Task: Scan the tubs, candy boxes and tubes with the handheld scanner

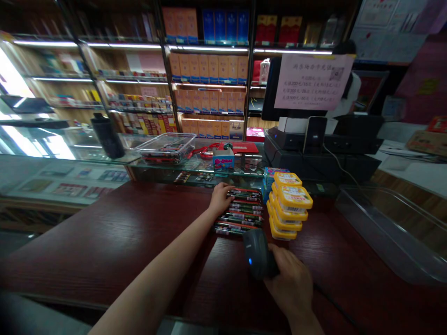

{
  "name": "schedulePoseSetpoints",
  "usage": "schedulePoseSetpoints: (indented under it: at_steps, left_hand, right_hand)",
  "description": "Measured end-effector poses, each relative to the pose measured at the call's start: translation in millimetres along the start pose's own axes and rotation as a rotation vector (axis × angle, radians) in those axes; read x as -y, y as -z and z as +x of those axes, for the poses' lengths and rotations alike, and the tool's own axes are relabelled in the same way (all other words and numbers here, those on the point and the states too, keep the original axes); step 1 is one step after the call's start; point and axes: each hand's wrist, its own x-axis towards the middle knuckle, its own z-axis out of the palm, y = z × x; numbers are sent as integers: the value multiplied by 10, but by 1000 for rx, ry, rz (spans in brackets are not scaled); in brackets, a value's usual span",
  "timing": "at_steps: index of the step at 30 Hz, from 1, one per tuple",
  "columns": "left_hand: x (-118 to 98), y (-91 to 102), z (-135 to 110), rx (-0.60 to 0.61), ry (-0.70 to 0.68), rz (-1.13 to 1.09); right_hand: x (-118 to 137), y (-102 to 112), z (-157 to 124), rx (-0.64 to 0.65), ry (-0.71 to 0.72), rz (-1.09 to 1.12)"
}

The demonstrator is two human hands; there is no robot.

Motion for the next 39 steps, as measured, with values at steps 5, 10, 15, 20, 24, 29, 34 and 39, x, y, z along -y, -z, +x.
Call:
schedulePoseSetpoints:
  at_steps: [5,10,15,20,24,29,34,39]
  left_hand:
    - [271,-39,-147,-124,218,-288]
    - [328,-169,-169,-113,362,-644]
    - [256,-204,-154,-125,421,-719]
    - [246,-229,-161,-146,421,-696]
    - [244,-178,-150,-137,415,-678]
    - [243,97,-184,-116,371,-632]
    - [118,517,-562,-84,182,-430]
    - [-134,786,-1089,181,-41,-185]
  right_hand:
    - [15,11,9,-2,-23,-9]
    - [14,7,8,-12,-40,10]
    - [23,9,14,15,-52,9]
    - [44,23,33,51,-55,-52]
    - [36,20,35,56,-36,-80]
    - [48,20,42,73,-37,-90]
    - [70,13,26,81,-53,-93]
    - [49,-20,-13,81,-54,-75]
